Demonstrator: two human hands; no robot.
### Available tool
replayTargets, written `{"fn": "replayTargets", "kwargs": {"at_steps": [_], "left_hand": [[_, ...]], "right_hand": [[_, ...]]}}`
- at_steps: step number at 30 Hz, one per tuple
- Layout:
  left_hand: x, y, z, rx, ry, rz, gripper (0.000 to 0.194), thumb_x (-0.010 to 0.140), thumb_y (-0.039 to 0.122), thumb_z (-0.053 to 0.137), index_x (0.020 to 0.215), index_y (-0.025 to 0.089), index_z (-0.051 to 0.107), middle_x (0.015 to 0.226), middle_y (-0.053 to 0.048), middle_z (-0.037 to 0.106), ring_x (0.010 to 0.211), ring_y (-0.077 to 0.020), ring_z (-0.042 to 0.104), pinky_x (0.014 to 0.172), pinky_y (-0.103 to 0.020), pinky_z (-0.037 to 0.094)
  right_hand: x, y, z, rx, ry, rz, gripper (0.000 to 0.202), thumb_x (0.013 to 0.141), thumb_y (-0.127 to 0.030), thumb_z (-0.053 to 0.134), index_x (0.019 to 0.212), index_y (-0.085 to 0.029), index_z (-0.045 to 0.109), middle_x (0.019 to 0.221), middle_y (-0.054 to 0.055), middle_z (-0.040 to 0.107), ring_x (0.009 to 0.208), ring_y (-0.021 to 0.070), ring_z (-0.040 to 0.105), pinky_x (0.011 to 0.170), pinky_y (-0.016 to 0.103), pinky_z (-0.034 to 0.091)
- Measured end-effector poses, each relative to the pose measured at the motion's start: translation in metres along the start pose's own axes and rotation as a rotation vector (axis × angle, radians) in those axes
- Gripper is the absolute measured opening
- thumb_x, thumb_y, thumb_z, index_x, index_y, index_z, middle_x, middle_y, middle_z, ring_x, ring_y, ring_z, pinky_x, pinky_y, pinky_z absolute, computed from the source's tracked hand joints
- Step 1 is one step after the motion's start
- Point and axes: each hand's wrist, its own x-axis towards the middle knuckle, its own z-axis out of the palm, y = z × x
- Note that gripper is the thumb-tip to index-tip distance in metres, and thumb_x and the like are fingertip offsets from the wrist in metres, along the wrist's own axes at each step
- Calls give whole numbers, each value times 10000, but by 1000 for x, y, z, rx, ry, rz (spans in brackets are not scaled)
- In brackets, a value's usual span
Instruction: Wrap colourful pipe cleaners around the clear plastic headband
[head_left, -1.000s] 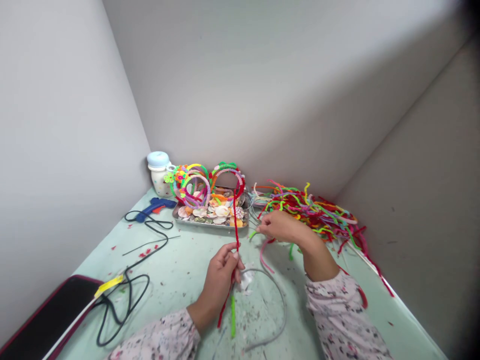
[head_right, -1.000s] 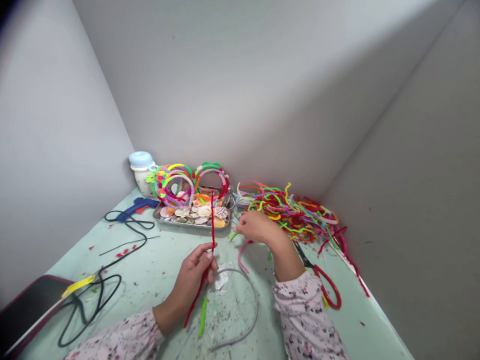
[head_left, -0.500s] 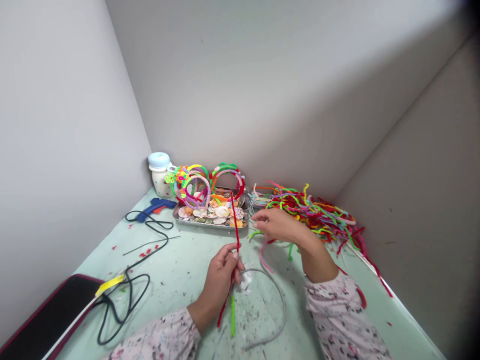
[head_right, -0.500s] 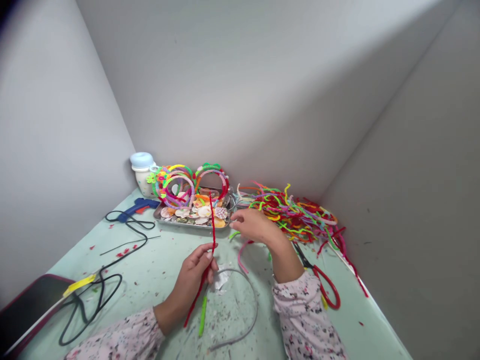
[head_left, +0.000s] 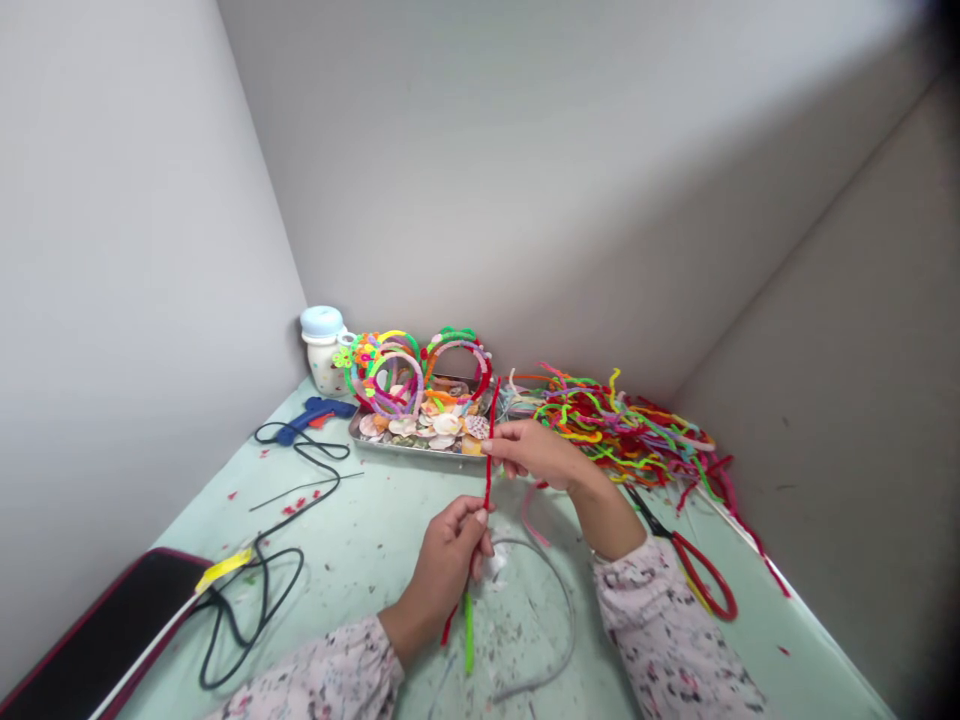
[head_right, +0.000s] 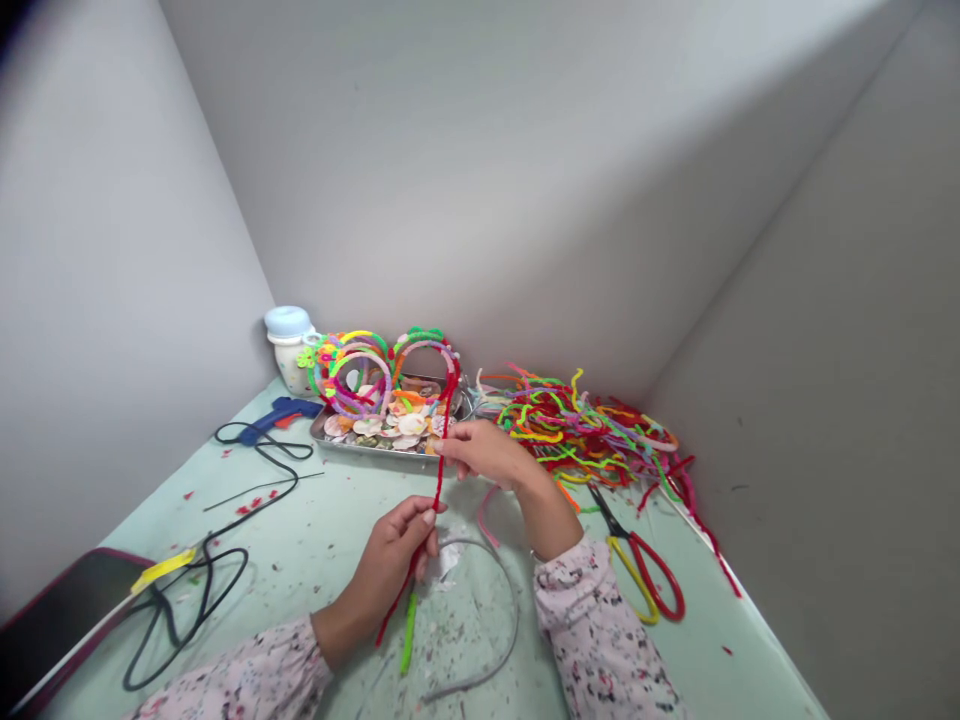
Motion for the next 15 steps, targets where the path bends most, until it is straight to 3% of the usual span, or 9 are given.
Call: {"fn": "replayTargets", "kwargs": {"at_steps": [8, 15], "left_hand": [[0, 1, 1, 41, 22, 5, 270, 836, 417, 489, 867, 154, 538, 510, 63, 459, 376, -48, 323, 384, -164, 233], [0, -4, 1, 50, 19, -13, 286, 834, 440, 492, 862, 160, 542, 504, 65, 444, 375, -48, 293, 382, -164, 212]], "right_hand": [[1, 3, -5, 84, 189, -27, 333, 758, -443, 580, 602, -157, 515, 471, -50, 483, 434, 66, 390, 441, 190, 258], [2, 6, -9, 218, 197, -30, 312, 757, -445, 588, 649, -164, 504, 474, -56, 474, 397, 57, 345, 402, 188, 230]]}}
